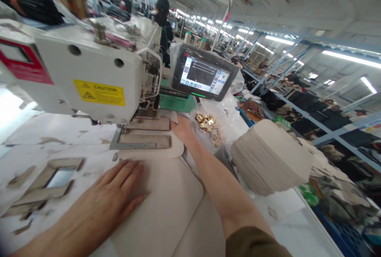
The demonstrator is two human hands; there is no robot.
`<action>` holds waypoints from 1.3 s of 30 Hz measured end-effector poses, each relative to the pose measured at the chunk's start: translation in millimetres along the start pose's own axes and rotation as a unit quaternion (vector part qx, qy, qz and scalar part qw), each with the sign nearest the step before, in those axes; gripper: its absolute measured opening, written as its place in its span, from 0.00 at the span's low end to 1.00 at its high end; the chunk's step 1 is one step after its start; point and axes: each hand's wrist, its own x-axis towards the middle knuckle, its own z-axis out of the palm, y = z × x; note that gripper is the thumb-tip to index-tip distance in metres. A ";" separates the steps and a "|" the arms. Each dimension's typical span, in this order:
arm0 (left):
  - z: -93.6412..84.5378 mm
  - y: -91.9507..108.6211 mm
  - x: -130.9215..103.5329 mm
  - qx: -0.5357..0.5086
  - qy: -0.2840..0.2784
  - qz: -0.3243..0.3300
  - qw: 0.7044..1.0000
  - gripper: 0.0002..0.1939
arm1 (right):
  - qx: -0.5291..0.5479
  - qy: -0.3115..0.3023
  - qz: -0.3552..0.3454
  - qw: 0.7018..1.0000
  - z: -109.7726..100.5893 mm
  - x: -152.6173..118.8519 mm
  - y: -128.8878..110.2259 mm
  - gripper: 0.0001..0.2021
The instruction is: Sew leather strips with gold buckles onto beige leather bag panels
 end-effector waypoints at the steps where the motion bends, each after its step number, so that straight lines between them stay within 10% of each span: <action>1: 7.1 -1.4 -1.7 0.025 0.020 -0.006 0.999 0.24 | -0.003 0.001 -0.001 1.000 0.5 0.8 -1.6 0.08; 16: -2.3 -4.5 -8.3 -0.007 -0.016 0.079 0.997 0.21 | 0.034 0.080 -0.002 0.996 -10.6 -8.6 4.1 0.23; 22: 11.1 -11.7 -8.8 0.014 0.093 0.096 0.991 0.28 | 0.051 -0.028 0.002 0.998 -77.5 -93.6 52.3 0.16; 27: 19.0 -15.5 -0.3 -0.025 0.050 0.057 0.997 0.29 | -0.063 -0.077 0.108 0.989 -119.5 -204.3 80.9 0.24; 32: 26.2 -5.8 7.7 -0.037 0.024 0.052 0.998 0.30 | -0.085 -0.051 0.103 0.990 -104.7 -277.3 72.5 0.23; 39: 22.5 47.3 19.7 -0.072 -0.036 0.087 0.993 0.28 | -0.001 0.018 0.127 0.992 -81.2 -287.7 56.9 0.17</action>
